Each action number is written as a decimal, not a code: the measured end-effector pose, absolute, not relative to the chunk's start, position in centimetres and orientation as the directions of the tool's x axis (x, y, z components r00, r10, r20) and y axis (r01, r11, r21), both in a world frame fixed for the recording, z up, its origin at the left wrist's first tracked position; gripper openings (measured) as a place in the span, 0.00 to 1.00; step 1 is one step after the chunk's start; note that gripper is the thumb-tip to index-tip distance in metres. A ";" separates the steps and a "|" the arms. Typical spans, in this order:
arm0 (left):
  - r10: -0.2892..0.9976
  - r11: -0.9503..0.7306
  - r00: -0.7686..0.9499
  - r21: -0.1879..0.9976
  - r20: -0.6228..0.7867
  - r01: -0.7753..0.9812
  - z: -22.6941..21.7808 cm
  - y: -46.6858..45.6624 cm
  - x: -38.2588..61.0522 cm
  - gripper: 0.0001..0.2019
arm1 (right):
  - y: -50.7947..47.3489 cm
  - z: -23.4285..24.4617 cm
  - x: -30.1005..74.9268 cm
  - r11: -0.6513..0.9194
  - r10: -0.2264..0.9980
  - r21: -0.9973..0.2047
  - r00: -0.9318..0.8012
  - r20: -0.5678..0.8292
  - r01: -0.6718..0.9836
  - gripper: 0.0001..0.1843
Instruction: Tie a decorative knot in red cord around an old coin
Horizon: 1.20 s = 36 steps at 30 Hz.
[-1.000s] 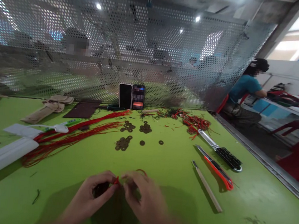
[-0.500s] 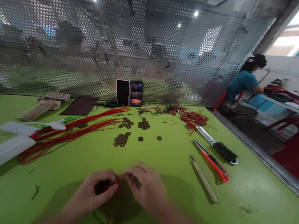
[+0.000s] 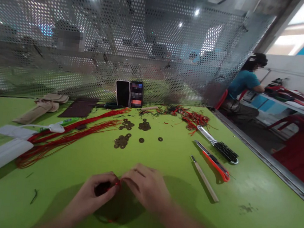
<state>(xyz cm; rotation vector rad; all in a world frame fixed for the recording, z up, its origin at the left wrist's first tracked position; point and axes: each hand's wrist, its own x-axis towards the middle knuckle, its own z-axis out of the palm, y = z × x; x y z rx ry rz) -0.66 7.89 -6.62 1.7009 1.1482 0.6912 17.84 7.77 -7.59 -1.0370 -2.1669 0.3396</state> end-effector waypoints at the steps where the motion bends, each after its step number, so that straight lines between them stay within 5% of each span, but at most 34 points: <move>1: 0.910 -0.115 0.410 0.914 -0.060 0.389 -6.8 7.8 -0.7 0.09 | 7.9 -7.6 17.9 0.631 0.773 -0.526 -0.402 0.491 0.570 0.08; 6: 0.917 -0.052 0.384 0.925 -0.105 0.377 -7.3 7.8 -0.9 0.10 | 8.3 -7.5 18.4 0.551 0.824 -0.585 -0.275 0.495 0.595 0.09; 10: 0.919 -0.020 0.374 0.933 -0.124 0.359 -6.7 7.9 -0.9 0.11 | 8.1 -7.3 18.4 0.649 0.754 -0.463 -0.433 0.493 0.603 0.14; 15: 0.915 -0.031 0.383 0.925 -0.127 0.379 -6.4 7.8 -0.8 0.12 | 7.9 -7.7 18.1 0.723 0.683 -0.372 -0.522 0.511 0.582 0.09; 24: 0.887 -0.001 0.429 0.929 -0.170 0.371 -7.4 7.9 -1.0 0.11 | 9.2 -8.2 19.3 0.532 0.823 -0.585 -0.211 0.528 0.613 0.05; 31: 0.900 0.014 0.401 0.931 -0.170 0.364 -6.9 8.0 -0.9 0.11 | 8.6 -8.0 18.6 0.724 0.688 -0.421 -0.540 0.484 0.546 0.11; 36: 0.894 -0.007 0.417 0.926 -0.162 0.377 -6.8 8.0 -0.8 0.11 | 8.5 -7.7 18.4 0.705 0.707 -0.459 -0.494 0.506 0.540 0.07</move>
